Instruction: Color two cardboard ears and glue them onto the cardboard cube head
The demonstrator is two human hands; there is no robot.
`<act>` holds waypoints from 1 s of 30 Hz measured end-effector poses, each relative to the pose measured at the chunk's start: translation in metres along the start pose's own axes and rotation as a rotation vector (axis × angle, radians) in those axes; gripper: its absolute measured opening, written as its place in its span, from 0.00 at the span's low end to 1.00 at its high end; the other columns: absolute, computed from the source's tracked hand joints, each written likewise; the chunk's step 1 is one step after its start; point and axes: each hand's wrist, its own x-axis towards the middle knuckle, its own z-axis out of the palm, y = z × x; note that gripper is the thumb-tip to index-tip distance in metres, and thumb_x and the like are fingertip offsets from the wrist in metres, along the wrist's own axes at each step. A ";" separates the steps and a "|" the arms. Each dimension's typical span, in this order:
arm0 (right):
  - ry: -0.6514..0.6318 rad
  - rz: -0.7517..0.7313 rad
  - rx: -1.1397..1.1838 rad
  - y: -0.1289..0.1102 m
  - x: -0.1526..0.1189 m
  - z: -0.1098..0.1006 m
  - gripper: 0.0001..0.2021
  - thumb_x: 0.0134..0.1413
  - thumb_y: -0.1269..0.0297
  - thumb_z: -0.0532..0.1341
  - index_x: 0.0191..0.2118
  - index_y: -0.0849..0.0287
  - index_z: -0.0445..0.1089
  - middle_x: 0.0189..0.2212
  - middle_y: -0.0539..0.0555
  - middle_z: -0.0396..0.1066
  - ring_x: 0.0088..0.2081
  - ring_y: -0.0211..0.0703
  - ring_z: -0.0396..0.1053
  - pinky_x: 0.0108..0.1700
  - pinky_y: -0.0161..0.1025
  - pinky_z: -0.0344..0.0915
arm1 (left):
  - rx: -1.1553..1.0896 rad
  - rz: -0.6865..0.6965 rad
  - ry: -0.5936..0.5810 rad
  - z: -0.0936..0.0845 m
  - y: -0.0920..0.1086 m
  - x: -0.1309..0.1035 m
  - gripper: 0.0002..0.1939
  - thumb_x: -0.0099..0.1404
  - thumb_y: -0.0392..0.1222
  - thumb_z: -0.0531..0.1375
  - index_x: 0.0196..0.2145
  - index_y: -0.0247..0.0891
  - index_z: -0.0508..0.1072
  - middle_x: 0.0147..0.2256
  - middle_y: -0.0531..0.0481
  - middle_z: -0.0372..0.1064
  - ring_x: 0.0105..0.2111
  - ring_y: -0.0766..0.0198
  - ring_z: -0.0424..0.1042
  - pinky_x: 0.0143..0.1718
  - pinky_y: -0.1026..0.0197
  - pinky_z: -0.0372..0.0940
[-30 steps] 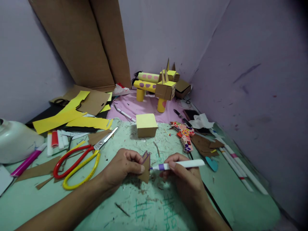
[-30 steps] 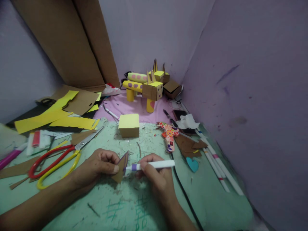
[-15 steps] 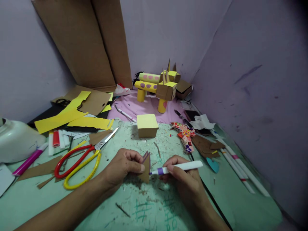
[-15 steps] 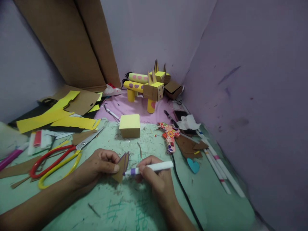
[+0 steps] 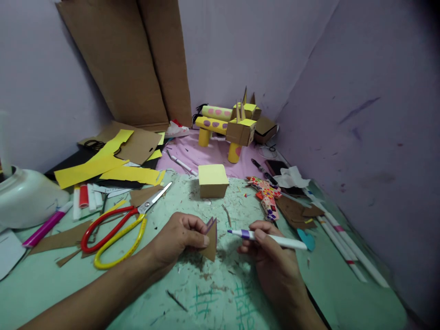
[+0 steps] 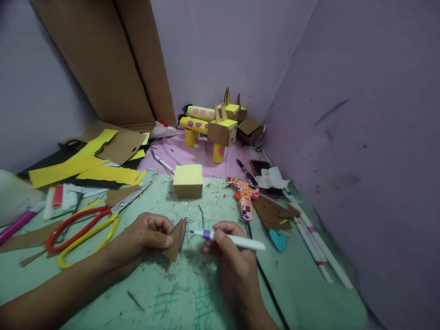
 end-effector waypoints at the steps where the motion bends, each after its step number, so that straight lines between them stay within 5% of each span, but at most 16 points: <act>1: 0.002 0.002 -0.005 0.000 0.001 0.000 0.08 0.41 0.61 0.70 0.29 0.57 0.74 0.21 0.49 0.74 0.23 0.37 0.72 0.28 0.32 0.71 | 0.004 -0.001 -0.002 0.000 0.000 0.000 0.05 0.34 0.34 0.62 0.13 0.33 0.68 0.11 0.57 0.59 0.14 0.75 0.52 0.19 0.67 0.44; 9: 0.017 -0.123 -0.255 0.002 -0.005 0.007 0.11 0.44 0.57 0.68 0.33 0.56 0.75 0.24 0.51 0.76 0.27 0.41 0.74 0.33 0.36 0.70 | 0.004 -0.018 -0.006 0.002 0.001 -0.001 0.05 0.34 0.34 0.62 0.13 0.34 0.68 0.11 0.57 0.59 0.14 0.74 0.53 0.19 0.66 0.43; 14: -0.057 -0.180 -0.203 0.006 0.000 0.003 0.13 0.49 0.53 0.64 0.33 0.57 0.76 0.24 0.53 0.76 0.26 0.44 0.74 0.30 0.40 0.72 | 0.006 -0.013 -0.016 0.001 0.001 0.000 0.05 0.34 0.33 0.62 0.13 0.34 0.68 0.11 0.58 0.59 0.14 0.75 0.52 0.19 0.66 0.43; 19: 0.060 -0.103 -0.247 0.005 0.002 0.005 0.10 0.45 0.58 0.67 0.30 0.58 0.75 0.22 0.52 0.75 0.25 0.43 0.73 0.33 0.41 0.72 | 0.012 -0.016 -0.009 0.001 0.001 -0.001 0.05 0.34 0.33 0.63 0.13 0.34 0.69 0.11 0.57 0.60 0.14 0.74 0.53 0.19 0.66 0.43; 30: 0.049 -0.022 -0.308 0.003 0.002 0.008 0.11 0.42 0.55 0.68 0.30 0.57 0.75 0.24 0.51 0.77 0.27 0.43 0.74 0.33 0.37 0.68 | 0.009 -0.031 -0.022 0.000 0.001 0.000 0.04 0.35 0.33 0.63 0.14 0.33 0.70 0.12 0.57 0.60 0.15 0.74 0.54 0.20 0.65 0.44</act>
